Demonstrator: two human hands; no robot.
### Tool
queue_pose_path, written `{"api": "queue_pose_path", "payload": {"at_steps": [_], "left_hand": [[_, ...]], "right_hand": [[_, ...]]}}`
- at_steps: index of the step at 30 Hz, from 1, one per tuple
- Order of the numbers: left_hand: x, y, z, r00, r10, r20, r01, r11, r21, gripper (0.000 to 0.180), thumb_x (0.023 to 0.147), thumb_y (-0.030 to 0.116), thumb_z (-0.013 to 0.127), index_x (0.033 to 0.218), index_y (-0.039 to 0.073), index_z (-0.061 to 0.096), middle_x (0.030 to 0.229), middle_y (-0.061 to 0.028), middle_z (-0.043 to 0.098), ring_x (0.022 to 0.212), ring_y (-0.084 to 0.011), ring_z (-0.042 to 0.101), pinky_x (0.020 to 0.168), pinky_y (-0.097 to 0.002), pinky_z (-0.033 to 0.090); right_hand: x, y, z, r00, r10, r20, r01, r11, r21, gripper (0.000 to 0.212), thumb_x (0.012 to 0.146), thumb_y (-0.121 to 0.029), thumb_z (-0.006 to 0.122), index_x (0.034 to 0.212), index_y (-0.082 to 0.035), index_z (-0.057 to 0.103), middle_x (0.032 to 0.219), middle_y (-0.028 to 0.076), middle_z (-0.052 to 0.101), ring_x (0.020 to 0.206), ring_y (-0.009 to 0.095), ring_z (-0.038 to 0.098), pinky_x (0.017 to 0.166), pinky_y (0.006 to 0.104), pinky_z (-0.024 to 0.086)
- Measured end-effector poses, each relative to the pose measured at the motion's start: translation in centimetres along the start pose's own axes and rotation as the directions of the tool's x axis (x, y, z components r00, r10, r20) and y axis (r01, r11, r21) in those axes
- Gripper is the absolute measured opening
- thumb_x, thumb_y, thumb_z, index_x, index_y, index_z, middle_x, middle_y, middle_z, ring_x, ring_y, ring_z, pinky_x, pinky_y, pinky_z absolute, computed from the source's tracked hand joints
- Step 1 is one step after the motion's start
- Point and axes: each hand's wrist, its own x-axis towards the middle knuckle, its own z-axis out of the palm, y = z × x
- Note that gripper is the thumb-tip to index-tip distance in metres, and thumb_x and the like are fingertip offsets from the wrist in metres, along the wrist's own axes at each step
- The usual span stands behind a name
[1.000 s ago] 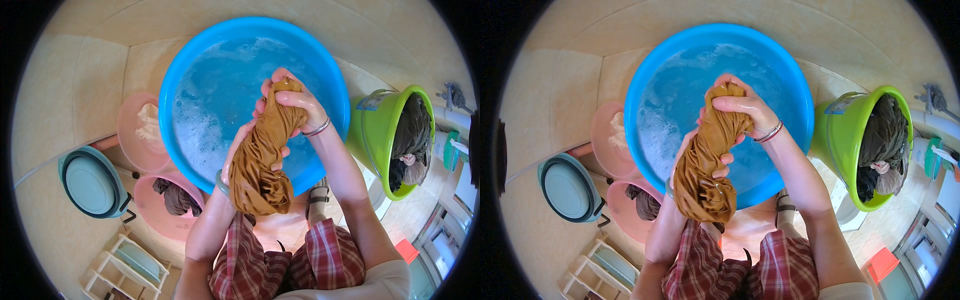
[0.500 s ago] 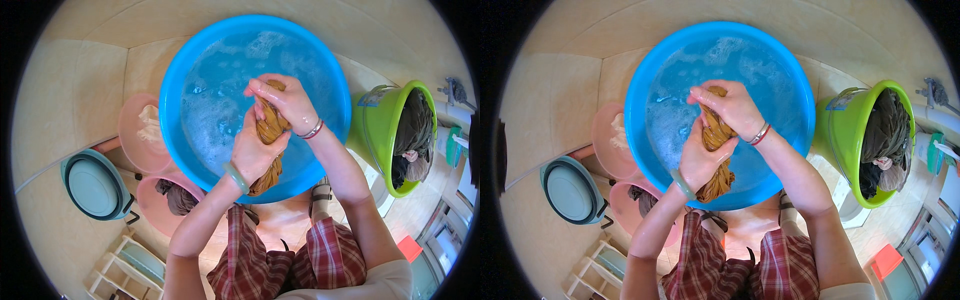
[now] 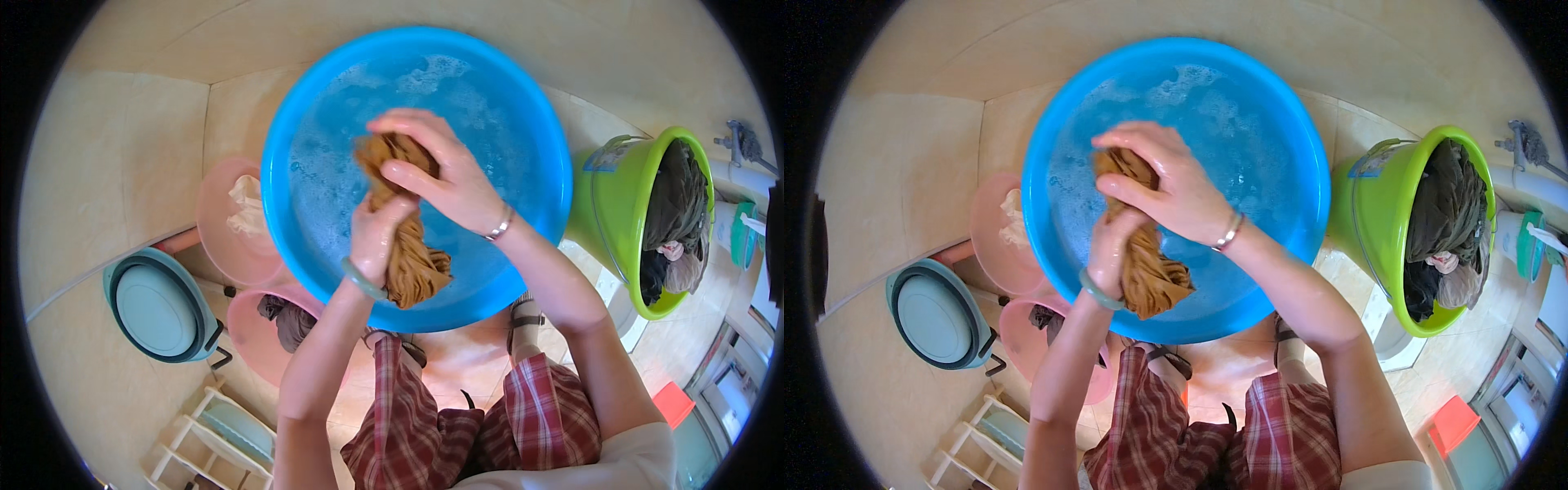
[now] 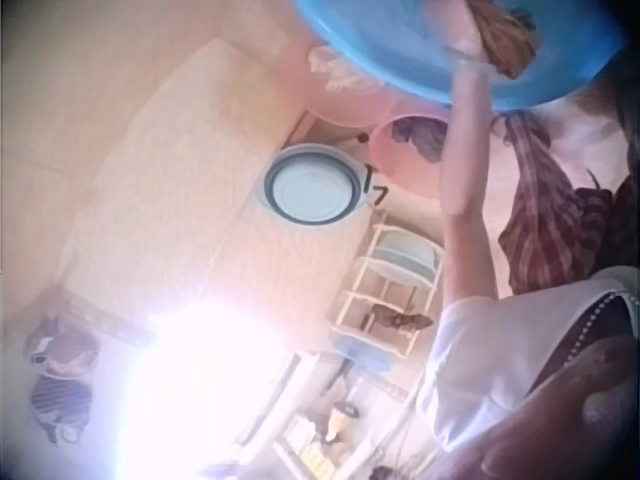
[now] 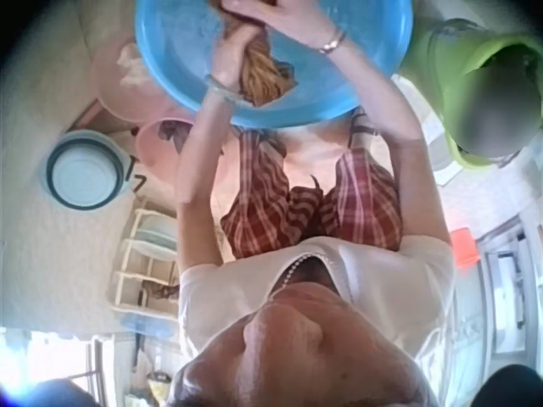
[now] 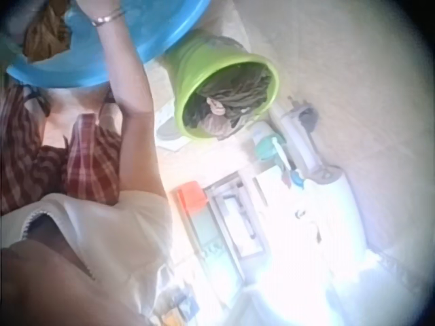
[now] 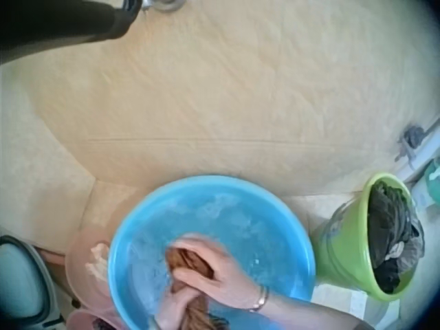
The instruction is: The person hand-washes several pieces of clothing in a blue basin filled with soapy water. They scrub and rinse items including a dark garment, a light-colored piece, and a mustard-colored cloth, transferring them between the blue basin and a green bucket. The person also pours water from a pink basin into the blue basin and drains the soapy water into a floor drain.
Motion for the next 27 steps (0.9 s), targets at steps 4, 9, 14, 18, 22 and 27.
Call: {"api": "queue_pose_path", "payload": {"at_steps": [4,9,14,18,22,27], "left_hand": [[-0.8,3.1,-0.6,0.988,-0.064,0.14,0.135,0.795,-0.591,0.033,0.09,0.034,0.052,0.11,0.008,0.054,0.1,-0.0084,0.059,0.09,-0.0216,0.059,0.079,-0.038,0.05],[-1.9,4.6,2.4,0.998,-0.008,0.059,0.051,0.627,-0.777,0.037,0.09,0.038,0.053,0.11,0.006,0.058,0.104,-0.0077,0.063,0.101,-0.0219,0.059,0.092,-0.0359,0.046],[-1.6,3.2,4.3,0.948,0.261,-0.184,-0.319,0.743,-0.588,0.046,0.09,0.027,0.054,0.128,0.002,0.045,0.122,-0.0104,0.055,0.114,-0.0218,0.053,0.102,-0.0381,0.039],[-1.1,2.1,3.9,0.848,0.513,-0.137,-0.53,0.806,-0.265,0.055,0.087,0.016,0.059,0.135,0.002,0.035,0.126,-0.0115,0.052,0.117,-0.0238,0.051,0.103,-0.0374,0.038],[-2.4,0.3,3.2,0.768,0.641,-0.006,-0.591,0.712,0.38,0.057,0.075,0.0,0.071,0.125,0.0,0.044,0.118,-0.009,0.055,0.105,-0.0209,0.055,0.095,-0.0336,0.044],[-3.2,1.2,2.7,0.805,0.467,0.367,-0.543,0.828,0.138,0.087,0.065,0.008,0.083,0.134,0.002,0.029,0.13,-0.013,0.047,0.12,-0.0239,0.048,0.101,-0.0389,0.042]], "right_hand": [[-0.8,-2.7,-3.0,0.901,-0.346,0.261,0.393,0.906,-0.159,0.063,0.074,-0.06,0.064,0.124,-0.022,0.059,0.142,0.01,0.041,0.133,0.037,0.033,0.107,0.052,0.024],[-2.9,-3.3,-0.7,0.852,-0.498,0.162,0.524,0.802,-0.287,0.044,0.072,-0.049,0.068,0.111,-0.029,0.064,0.131,0.003,0.053,0.127,0.032,0.043,0.102,0.0517,0.031],[-2.6,0.2,1.5,0.964,0.149,-0.218,0.015,0.794,0.608,0.022,0.088,-0.025,0.065,0.102,-0.009,0.062,0.114,0.01,0.06,0.108,0.023,0.056,0.092,0.0347,0.045],[-3.9,-0.9,3.3,0.803,0.596,0.007,-0.182,0.234,0.955,0.024,0.094,-0.026,0.058,0.106,-0.006,0.058,0.109,0.006,0.061,0.101,0.016,0.057,0.088,0.0306,0.047],[-5.2,0.3,2.4,0.814,0.47,0.34,-0.309,-0.146,0.94,0.042,0.097,-0.033,0.049,0.129,-0.007,0.048,0.127,0.009,0.055,0.114,0.021,0.054,0.097,0.0357,0.046],[-7.4,4.5,3.4,0.775,0.299,0.556,-0.353,-0.525,0.775,0.044,0.098,-0.032,0.043,0.134,-0.006,0.042,0.134,0.01,0.049,0.12,0.022,0.051,0.1,0.0369,0.044]]}}
